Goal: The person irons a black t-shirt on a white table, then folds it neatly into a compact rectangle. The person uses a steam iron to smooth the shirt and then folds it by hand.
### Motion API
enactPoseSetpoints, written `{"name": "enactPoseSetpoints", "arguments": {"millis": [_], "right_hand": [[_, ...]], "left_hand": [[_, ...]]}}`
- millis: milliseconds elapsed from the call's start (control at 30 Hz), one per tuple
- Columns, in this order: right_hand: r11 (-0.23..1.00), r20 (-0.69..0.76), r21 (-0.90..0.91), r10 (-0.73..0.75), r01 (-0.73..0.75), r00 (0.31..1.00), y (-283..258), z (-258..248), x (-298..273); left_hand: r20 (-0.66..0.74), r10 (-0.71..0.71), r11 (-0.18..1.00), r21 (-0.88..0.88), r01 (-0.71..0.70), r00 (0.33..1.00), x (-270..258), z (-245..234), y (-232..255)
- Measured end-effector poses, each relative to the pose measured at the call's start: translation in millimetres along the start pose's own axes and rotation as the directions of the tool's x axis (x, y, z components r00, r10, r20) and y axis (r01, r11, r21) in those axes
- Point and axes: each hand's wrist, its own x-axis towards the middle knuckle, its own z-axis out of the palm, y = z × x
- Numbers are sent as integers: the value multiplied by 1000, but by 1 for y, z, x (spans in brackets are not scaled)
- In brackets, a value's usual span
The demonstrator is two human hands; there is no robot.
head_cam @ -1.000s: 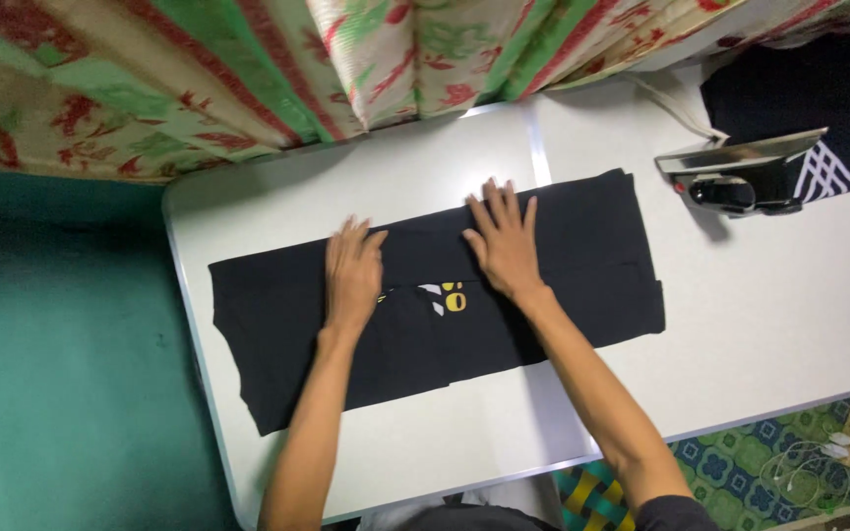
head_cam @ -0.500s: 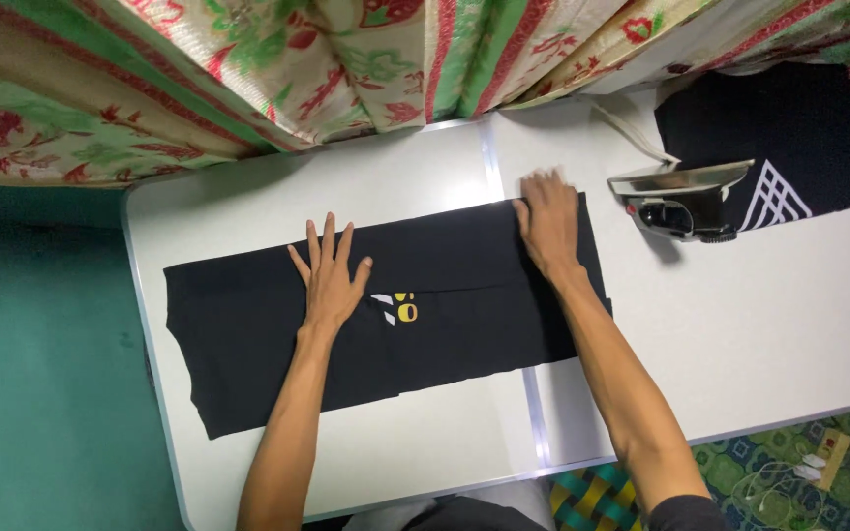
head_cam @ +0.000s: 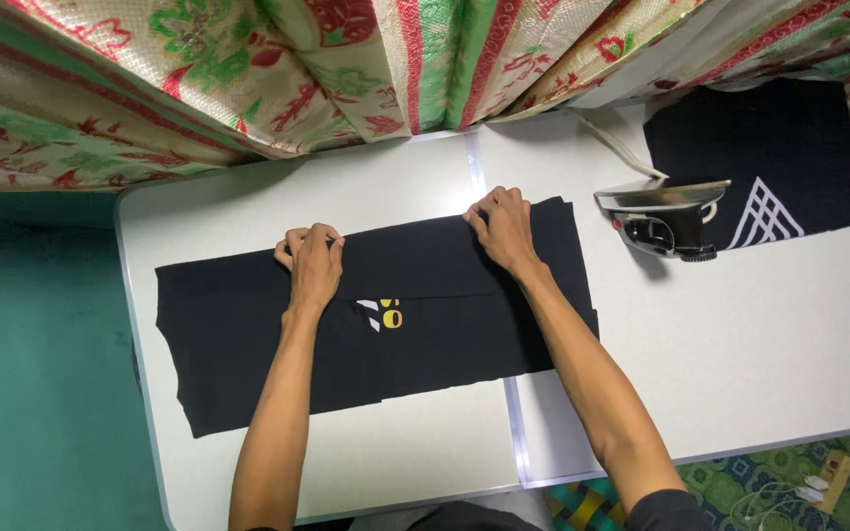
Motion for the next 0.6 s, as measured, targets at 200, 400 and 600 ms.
{"name": "enactPoseSetpoints", "arguments": {"millis": [200, 400, 600], "right_hand": [[989, -176, -144, -3, -23, 984, 5, -14, -3], [955, -285, -126, 223, -268, 932, 47, -50, 5], [930, -174, -216, 261, -296, 950, 76, -40, 26]], "left_hand": [[-148, 37, 996, 82, -25, 988, -9, 1, 5], [-340, 73, 997, 13, -73, 937, -26, -21, 6], [-62, 133, 991, -3, -133, 989, -29, -35, 28]]}}
